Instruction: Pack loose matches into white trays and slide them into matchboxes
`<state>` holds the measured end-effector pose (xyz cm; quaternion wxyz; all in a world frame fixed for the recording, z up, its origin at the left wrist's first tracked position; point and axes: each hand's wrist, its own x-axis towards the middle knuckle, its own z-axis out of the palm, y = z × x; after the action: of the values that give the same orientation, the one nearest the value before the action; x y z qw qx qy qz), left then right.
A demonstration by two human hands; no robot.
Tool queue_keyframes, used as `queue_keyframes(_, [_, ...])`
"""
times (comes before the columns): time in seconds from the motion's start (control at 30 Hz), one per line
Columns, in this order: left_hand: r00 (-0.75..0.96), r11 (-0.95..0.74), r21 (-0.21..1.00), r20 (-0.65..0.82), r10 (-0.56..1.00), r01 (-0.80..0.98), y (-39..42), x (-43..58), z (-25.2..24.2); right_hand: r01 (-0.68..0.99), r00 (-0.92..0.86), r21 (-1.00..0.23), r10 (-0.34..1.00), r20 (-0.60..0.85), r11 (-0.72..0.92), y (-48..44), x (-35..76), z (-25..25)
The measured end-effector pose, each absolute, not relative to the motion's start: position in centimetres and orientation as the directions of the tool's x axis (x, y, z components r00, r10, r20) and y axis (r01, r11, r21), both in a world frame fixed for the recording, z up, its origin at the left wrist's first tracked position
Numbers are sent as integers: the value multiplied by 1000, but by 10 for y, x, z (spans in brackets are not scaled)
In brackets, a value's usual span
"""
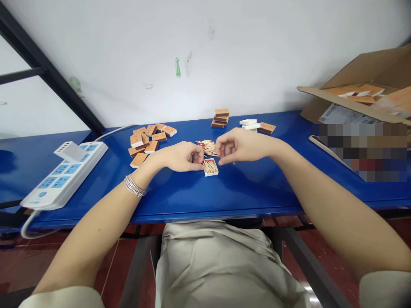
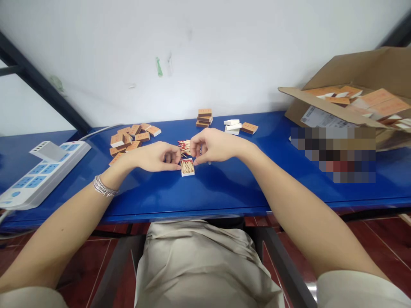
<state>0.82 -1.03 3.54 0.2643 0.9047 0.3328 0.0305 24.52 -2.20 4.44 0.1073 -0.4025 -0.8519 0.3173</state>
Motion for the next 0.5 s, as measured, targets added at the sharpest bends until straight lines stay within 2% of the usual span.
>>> queue_keyframes(0.27, [760,-659,468,-41,649,588,-12,10,33,610,-653,-639,754,-71,468,-26,242,47])
queue_keyframes(0.5, [772,-694,403,-53,633,596,-11,12,32,588,-697,-632,713,-80,504,-26,240,42])
